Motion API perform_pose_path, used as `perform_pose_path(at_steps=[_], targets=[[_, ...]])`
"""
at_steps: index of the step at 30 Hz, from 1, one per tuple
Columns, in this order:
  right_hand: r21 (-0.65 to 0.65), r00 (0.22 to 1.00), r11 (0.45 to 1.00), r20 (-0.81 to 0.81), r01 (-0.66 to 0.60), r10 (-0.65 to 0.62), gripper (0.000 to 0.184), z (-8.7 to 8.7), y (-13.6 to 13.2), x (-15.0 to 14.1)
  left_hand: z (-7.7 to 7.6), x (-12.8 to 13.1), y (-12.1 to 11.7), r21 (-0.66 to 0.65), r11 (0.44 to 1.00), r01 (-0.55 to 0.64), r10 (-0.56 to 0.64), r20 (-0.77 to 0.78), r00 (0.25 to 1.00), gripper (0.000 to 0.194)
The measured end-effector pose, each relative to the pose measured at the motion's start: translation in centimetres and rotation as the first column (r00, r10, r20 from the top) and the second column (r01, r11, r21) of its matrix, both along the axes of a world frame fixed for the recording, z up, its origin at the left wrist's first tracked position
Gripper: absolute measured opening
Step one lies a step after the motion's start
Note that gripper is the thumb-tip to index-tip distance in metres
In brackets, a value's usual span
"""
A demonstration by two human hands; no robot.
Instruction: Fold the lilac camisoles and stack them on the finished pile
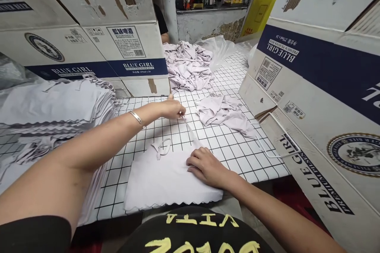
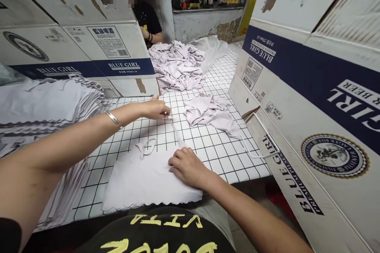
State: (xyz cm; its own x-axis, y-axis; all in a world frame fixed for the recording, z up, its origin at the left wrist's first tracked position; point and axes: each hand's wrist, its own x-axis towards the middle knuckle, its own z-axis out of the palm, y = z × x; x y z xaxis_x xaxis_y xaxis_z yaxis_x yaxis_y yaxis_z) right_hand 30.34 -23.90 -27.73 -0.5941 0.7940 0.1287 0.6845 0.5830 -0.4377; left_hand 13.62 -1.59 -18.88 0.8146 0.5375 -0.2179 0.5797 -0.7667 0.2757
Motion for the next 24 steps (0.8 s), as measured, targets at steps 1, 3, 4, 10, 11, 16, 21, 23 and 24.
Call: perform_pose_path(at_steps=[1,3,4,10,11,16,21,23,24], targets=[[-0.005,1.000,1.000,-0.003,0.003,-0.003,0.018,0.0,0.0,0.0,0.8,-0.4,0.7,-0.004,0.999,-0.045,0.045,0.002,0.999,0.015],[-0.021,1.000,1.000,-0.023,0.007,-0.008,0.018,0.0,-0.1,0.0,3.0,-1.1,1.6,0.005,0.990,-0.144,0.144,0.010,0.990,0.018],[-0.039,0.999,0.999,-0.044,0.007,-0.009,0.018,0.1,-0.1,0.0,4.1,-1.2,1.6,0.036,0.983,-0.179,0.179,0.003,0.984,0.018],[-0.471,0.770,0.882,-0.553,0.027,-0.319,0.035,1.9,1.5,-0.9,8.7,0.9,-6.0,0.258,0.936,-0.241,0.276,-0.109,0.955,0.020],[-0.558,0.656,0.828,-0.645,-0.055,-0.391,0.042,2.4,1.8,-1.1,8.8,1.4,-7.5,0.151,0.961,-0.230,0.249,-0.119,0.961,0.020],[-0.653,0.211,0.567,-0.728,-0.502,-0.652,0.036,4.6,2.5,-0.5,7.3,0.9,-9.6,-0.399,0.915,-0.052,0.097,0.094,0.991,0.036],[-0.715,0.175,0.403,-0.586,-0.571,-0.791,0.028,5.5,2.5,0.8,2.4,0.3,-8.3,-0.236,0.967,0.098,-0.038,0.248,0.968,0.062],[-0.738,0.185,0.423,-0.584,-0.526,-0.790,0.025,5.7,2.5,1.1,0.1,1.0,-8.5,-0.247,0.960,0.129,-0.061,0.267,0.962,0.047],[-0.750,0.192,0.439,-0.586,-0.495,-0.787,0.023,5.8,2.4,1.2,-0.9,1.4,-8.5,-0.249,0.960,0.127,-0.048,0.302,0.952,0.036]])
